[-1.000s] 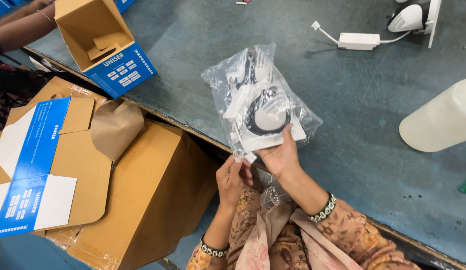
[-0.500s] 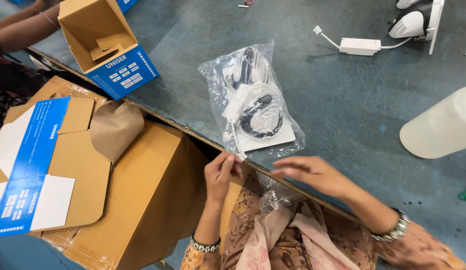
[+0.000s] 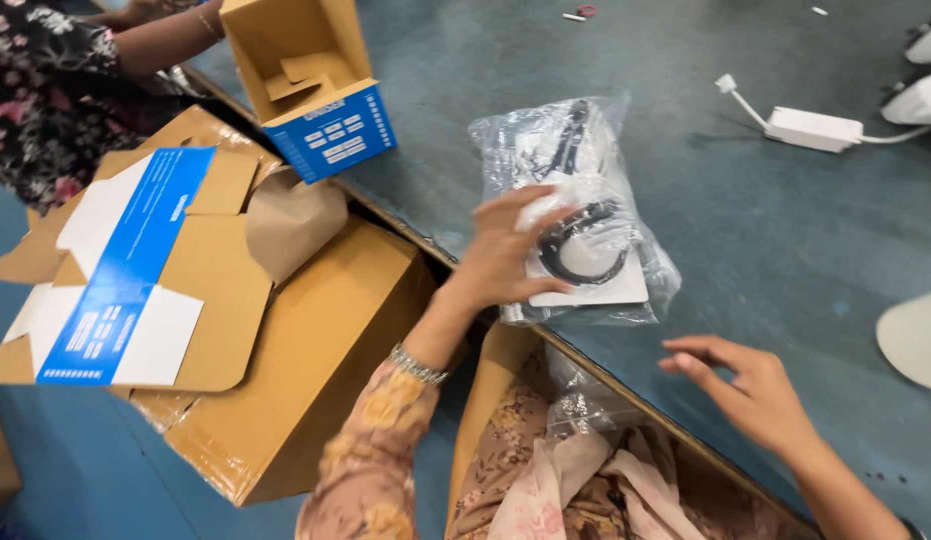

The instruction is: The person places a double light fixture into a plastic bag, removes it, and سپس wipes the surface and the lights of the fixture with a white cloth.

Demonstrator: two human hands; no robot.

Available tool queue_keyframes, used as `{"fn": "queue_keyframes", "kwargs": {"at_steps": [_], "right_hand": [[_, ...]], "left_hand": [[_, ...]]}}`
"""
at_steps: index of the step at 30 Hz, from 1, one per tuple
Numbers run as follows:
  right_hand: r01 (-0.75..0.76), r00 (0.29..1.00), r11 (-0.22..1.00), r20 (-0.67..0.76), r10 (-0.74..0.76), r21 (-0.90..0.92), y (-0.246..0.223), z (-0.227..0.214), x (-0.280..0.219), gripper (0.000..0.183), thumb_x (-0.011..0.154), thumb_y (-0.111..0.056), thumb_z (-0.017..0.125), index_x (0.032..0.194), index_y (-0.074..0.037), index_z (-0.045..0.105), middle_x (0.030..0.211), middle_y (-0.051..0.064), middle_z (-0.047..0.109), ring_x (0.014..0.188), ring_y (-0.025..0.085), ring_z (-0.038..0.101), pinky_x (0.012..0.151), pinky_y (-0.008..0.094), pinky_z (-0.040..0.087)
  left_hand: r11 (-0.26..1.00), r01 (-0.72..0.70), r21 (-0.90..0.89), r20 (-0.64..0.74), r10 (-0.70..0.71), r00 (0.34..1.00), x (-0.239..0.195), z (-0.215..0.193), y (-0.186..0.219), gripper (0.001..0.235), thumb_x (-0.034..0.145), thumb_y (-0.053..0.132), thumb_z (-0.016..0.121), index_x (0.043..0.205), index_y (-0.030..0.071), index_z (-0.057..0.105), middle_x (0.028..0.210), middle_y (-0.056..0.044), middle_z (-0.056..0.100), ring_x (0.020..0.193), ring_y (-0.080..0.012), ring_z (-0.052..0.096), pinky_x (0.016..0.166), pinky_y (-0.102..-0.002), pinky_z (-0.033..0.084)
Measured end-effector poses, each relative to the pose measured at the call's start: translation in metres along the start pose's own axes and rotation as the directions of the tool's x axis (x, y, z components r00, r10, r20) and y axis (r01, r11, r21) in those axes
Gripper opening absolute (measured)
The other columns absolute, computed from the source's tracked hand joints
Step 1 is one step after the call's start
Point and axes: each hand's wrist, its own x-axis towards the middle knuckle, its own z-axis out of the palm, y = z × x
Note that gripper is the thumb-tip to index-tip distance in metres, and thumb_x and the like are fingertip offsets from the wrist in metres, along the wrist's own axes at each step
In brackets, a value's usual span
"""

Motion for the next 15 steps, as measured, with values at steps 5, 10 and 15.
{"fn": "queue_keyframes", "kwargs": {"at_steps": [5, 10, 15], "right_hand": [[-0.118, 0.993, 0.988, -0.016, 0.12, 0.099, 0.032, 0.003, -0.019, 0.033, 0.095, -0.024, 0.062, 0.12, -0.007, 0.075, 0.1, 0.007, 0.084, 0.1, 0.015, 0.076, 0.093, 0.031, 0.054], [-0.077, 0.994, 0.98, -0.057, 0.089, 0.184, 0.074, 0.018, -0.031, 0.033, 0.095, -0.021, 0.062, 0.117, 0.0, 0.075, 0.102, 0.011, 0.08, 0.102, 0.017, 0.074, 0.097, 0.031, 0.051], [-0.089, 0.973, 0.975, -0.194, 0.129, 0.202, 0.115, 0.034, -0.031, 0.028, 0.095, -0.014, 0.064, 0.114, 0.002, 0.076, 0.097, 0.016, 0.084, 0.099, 0.021, 0.077, 0.097, 0.033, 0.053]], "left_hand": [[0.946, -0.159, 0.282, 0.095, 0.137, 0.986, 0.053, 0.083, 0.02, 0.083, 0.066, 0.044, 0.087, 0.141, 0.037, 0.052, 0.148, -0.003, 0.047, 0.138, -0.0341, 0.039, 0.109, -0.052, 0.035], [0.928, -0.067, 0.367, -0.084, 0.105, 0.991, 0.061, 0.13, 0.014, 0.045, 0.082, 0.022, 0.078, 0.124, 0.025, 0.064, 0.144, 0.0, 0.05, 0.134, -0.027, 0.045, 0.104, -0.047, 0.038], [0.833, -0.012, 0.553, -0.197, 0.144, 0.97, 0.093, 0.18, -0.062, 0.02, 0.086, 0.017, 0.067, 0.105, 0.02, 0.066, 0.135, -0.002, 0.057, 0.127, -0.0237, 0.048, 0.099, -0.044, 0.036]]}}
